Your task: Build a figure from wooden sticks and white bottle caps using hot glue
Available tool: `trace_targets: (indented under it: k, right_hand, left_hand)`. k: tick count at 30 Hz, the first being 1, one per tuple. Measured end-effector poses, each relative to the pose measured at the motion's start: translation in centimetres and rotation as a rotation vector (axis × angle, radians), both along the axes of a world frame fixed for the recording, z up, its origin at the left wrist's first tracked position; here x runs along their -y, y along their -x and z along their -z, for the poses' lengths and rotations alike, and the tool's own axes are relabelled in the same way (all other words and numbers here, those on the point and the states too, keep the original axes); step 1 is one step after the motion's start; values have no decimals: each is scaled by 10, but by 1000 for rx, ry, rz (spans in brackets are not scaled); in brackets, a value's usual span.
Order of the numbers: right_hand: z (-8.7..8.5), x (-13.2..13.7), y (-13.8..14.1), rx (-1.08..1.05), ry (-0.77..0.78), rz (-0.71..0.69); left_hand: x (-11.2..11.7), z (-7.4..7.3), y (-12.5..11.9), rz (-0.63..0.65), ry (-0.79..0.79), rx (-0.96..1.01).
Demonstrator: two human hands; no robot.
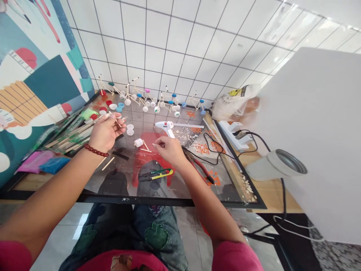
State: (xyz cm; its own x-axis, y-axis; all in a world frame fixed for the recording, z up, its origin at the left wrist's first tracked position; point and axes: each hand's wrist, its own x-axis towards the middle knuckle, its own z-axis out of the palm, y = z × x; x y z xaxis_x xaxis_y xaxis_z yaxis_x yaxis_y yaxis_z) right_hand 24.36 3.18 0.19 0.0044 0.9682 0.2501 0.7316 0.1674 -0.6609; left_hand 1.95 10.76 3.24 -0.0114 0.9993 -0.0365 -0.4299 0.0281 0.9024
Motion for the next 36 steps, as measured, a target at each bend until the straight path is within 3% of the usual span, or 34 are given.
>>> trace_targets:
  k: [3,5,11,15,23,27,31,36]
  right_hand:
    - [7,0,-7,108,24,22]
    - [9,-2,-7,184,41,3]
    - [21,-1,1,438,-5,-140]
    - [27,2,3,465,2,-180]
    - [21,4,0,449,9,-254]
    - [19,9,-1,380,24,-260]
    - [22,9,-3,238,14,-155]
    - [30,1,-6,41,-29,-54]
  left_hand:
    - [-3,3,2,-9,-23,-43]
    - [-4,6,4,-5,-81,-186]
    - [-4,17,7,125,-255,-1122]
    - [1,25,-1,244,-241,-1357]
    - [6,39,-10,377,-315,-1372]
    - [7,41,-13,313,-255,-1155]
    - [6,43,-14,237,-196,-899]
    - [6,43,-15,247,-168,-795]
